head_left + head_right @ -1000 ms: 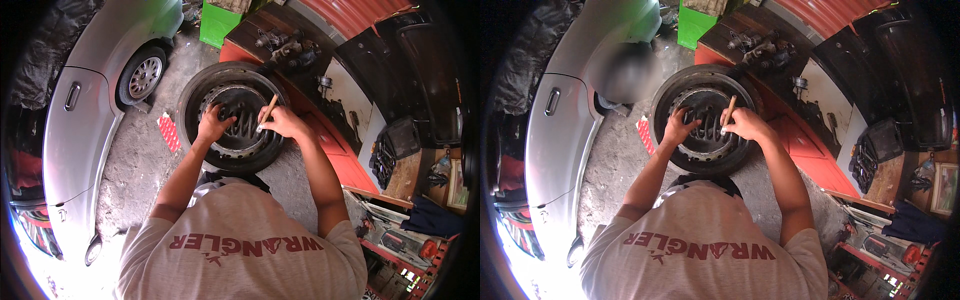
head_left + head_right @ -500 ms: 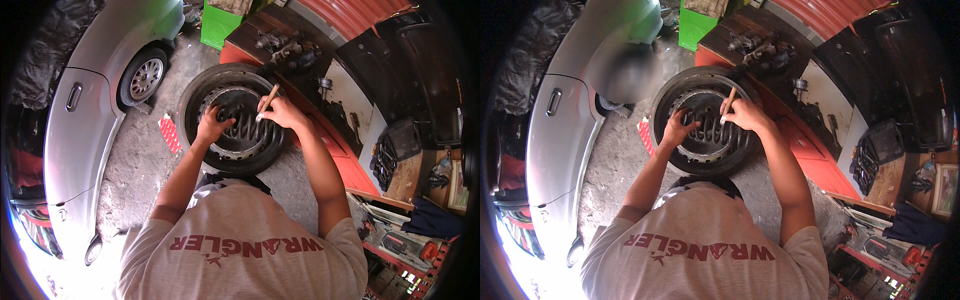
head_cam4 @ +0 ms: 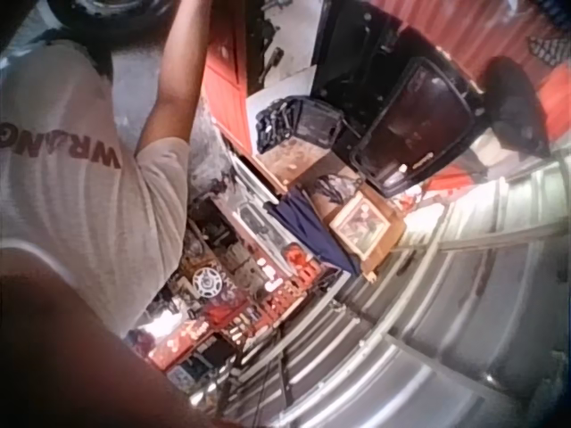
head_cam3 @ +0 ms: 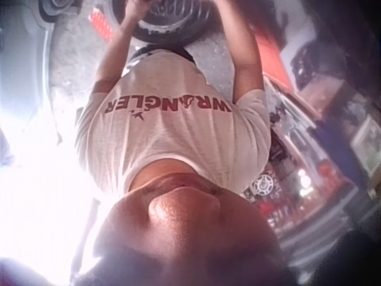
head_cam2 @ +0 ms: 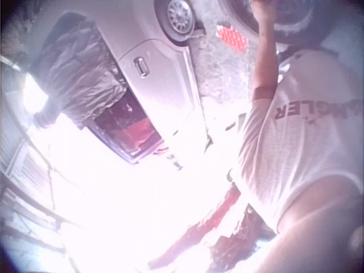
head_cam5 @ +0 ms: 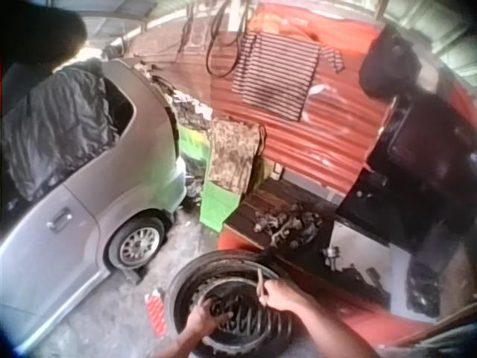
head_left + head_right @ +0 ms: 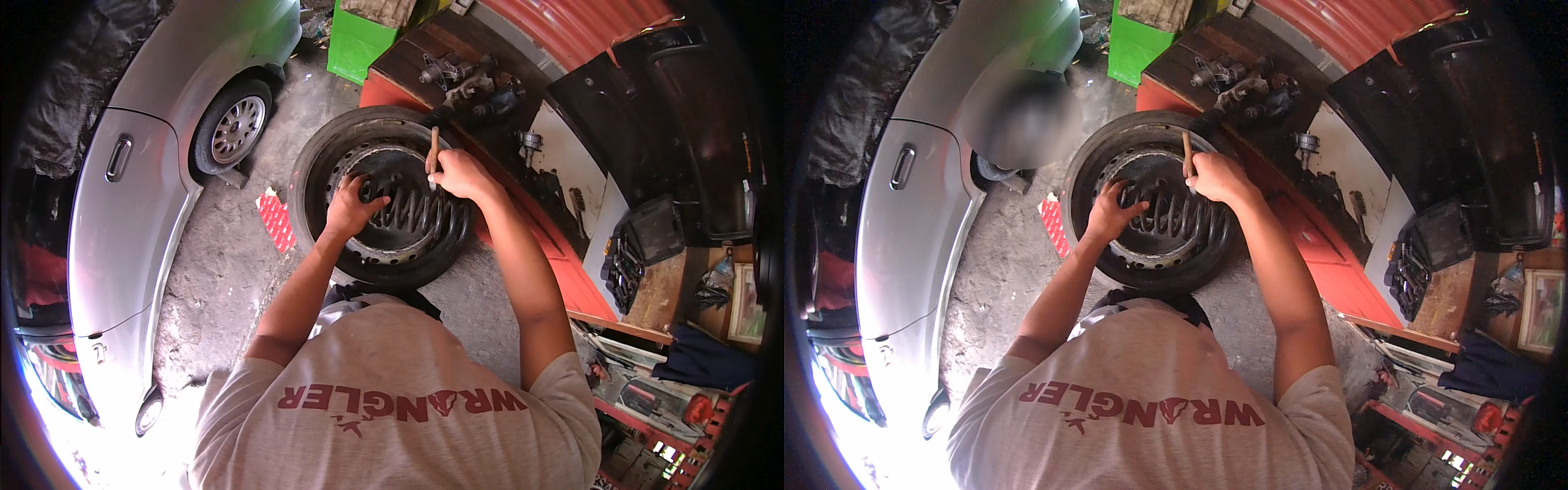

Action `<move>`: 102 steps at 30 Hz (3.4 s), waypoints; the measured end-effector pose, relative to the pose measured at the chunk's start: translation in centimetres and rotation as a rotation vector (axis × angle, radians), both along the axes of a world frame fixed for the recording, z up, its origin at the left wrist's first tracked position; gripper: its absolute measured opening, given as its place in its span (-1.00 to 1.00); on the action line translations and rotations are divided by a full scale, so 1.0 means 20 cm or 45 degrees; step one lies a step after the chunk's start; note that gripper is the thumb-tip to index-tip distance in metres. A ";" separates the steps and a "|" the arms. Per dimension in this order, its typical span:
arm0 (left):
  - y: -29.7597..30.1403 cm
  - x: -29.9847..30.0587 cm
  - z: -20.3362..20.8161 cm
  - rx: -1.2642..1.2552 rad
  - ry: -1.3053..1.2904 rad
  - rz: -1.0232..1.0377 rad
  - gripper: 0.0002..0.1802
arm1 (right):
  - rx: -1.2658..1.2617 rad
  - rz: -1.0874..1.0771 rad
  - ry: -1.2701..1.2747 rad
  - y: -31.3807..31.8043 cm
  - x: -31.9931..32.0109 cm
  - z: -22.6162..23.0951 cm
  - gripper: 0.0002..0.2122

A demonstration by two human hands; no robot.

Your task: The person scrubs a metal suspension spring with a small brush, rotating the spring to reach different coils. The spring is held in place on a tire rim while the person works around its circumference.

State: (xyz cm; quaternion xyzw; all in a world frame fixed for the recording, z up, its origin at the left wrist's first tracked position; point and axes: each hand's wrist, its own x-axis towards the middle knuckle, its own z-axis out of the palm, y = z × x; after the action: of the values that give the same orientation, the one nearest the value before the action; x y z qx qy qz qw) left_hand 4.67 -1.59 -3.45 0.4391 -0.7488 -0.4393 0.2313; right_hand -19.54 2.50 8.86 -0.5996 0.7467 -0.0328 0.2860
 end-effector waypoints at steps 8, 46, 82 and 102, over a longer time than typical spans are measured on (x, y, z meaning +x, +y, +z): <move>0.00 0.00 -0.01 -0.010 -0.044 -0.011 -0.12 | 0.015 -0.031 -0.001 0.02 0.05 0.02 -0.80; 0.03 -0.01 0.00 -0.081 -0.022 0.017 -0.22 | -0.620 -0.439 -0.268 0.25 -0.13 -0.20 -0.83; 0.00 0.11 -0.17 0.617 0.323 0.578 -0.38 | -1.100 -0.548 -0.659 0.75 0.05 -0.32 -0.87; 0.17 0.02 -0.02 0.216 0.226 0.470 -0.16 | -0.557 0.146 -0.540 0.39 -0.01 -0.11 -0.87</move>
State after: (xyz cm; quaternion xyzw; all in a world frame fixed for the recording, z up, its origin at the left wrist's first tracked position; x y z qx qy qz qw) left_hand 5.00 1.73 -3.93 0.5463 -0.5928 -0.4878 0.3349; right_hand -19.79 10.38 6.61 -0.6679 0.6106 -0.3008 0.3011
